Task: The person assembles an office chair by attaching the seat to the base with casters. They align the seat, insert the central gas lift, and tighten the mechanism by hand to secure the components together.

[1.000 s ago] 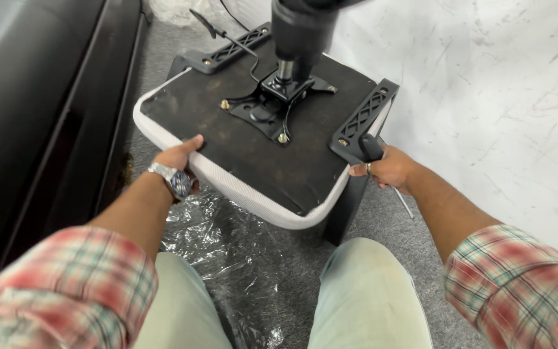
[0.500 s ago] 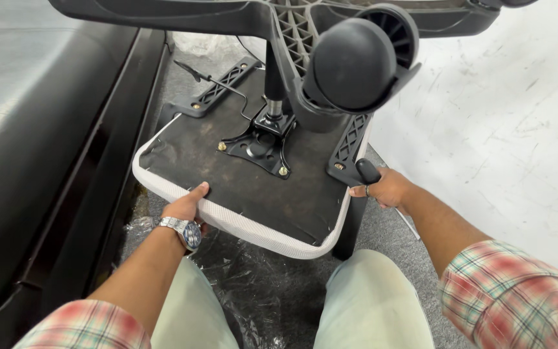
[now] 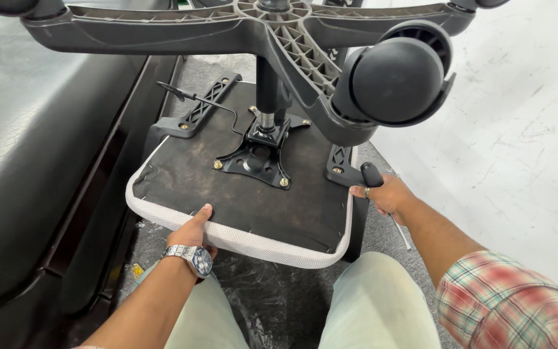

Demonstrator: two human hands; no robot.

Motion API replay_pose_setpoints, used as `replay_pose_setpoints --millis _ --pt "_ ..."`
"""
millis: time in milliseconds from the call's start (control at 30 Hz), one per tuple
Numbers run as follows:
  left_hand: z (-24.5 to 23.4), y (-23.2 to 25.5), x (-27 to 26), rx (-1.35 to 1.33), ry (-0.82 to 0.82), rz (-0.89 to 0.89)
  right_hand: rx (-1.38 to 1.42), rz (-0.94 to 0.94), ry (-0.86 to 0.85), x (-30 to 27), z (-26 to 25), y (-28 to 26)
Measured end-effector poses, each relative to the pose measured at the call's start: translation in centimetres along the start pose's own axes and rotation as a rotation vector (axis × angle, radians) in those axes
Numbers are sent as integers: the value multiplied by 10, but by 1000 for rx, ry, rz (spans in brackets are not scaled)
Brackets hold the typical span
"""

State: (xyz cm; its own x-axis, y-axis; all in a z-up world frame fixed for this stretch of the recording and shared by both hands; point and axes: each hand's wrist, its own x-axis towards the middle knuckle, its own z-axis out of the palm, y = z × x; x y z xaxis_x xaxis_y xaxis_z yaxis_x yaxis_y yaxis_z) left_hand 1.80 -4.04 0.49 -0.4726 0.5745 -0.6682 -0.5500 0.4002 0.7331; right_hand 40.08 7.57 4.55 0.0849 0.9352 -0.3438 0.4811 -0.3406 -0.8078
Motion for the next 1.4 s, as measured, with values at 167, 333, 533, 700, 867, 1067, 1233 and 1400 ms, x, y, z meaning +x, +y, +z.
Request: replay_pose_setpoints --millis 167,333,533,700,867,1067,1233,1400 --pt "6 3 0 -103 -22 -30 33 -11 42 6 2 5" --pt "14 11 1 -115 -42 -41 50 2 24 18 -2 2" --pt "8 22 -4 87 -79 -84 -119 26 60 9 -3 -13" --pt "20 55 0 353 38 -9 -622 -107 316 -27 10 -37" --pt "37 95 -27 536 312 250 -524 -122 336 -64 34 -60" --pt "40 157 -57 553 137 647 -521 -259 195 -84 52 -94" --pt "61 201 -58 146 -251 642 -352 -384 160 -101 65 -127" --pt "71 223 -47 -190 -528 759 -99 -563 176 -116 68 -155"
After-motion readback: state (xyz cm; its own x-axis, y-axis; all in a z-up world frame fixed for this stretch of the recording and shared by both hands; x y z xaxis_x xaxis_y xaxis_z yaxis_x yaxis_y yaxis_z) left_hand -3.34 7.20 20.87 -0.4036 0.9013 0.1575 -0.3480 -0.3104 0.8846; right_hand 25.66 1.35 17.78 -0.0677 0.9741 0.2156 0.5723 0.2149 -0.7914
